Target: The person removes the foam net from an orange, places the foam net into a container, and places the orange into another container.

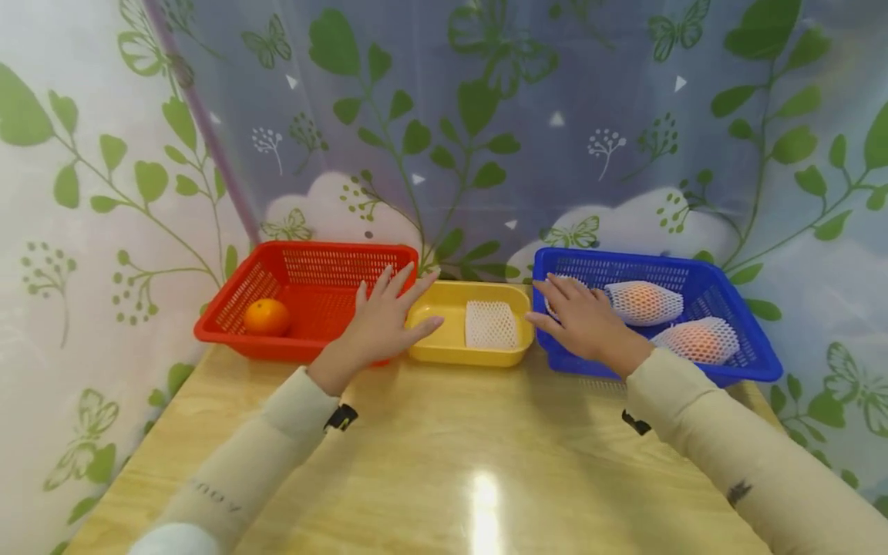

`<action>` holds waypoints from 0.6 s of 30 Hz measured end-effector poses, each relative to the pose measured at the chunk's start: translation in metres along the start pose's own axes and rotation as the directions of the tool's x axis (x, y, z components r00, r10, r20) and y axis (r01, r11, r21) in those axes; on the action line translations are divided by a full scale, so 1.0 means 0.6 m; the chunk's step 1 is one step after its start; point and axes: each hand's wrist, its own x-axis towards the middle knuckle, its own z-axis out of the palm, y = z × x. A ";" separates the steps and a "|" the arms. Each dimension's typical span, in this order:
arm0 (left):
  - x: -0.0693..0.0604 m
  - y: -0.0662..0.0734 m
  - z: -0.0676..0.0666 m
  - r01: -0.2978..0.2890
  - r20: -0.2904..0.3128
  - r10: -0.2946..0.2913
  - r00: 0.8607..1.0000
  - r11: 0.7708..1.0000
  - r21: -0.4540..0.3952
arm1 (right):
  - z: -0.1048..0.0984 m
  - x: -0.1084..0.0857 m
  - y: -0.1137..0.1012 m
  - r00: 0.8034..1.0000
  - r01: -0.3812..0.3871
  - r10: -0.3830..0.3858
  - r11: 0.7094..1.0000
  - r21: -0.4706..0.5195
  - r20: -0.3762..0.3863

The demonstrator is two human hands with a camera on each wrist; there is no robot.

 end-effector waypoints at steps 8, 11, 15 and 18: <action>0.019 0.057 0.031 -0.050 0.029 0.051 0.998 0.999 -0.014 | -0.018 -0.015 0.071 0.989 -0.138 0.142 0.985 -0.106 0.038; 0.026 0.078 0.043 -0.061 0.034 0.061 0.998 0.998 -0.003 | -0.022 -0.020 0.104 0.977 -0.200 0.208 0.972 -0.127 0.051; 0.033 0.108 0.059 -0.061 0.041 0.061 0.997 0.998 0.001 | -0.029 -0.032 0.145 0.947 -0.311 0.315 0.948 -0.066 0.070; 0.035 0.130 0.073 -0.051 0.034 0.051 0.998 0.999 -0.001 | -0.032 -0.044 0.168 0.915 -0.397 0.397 0.918 -0.010 0.079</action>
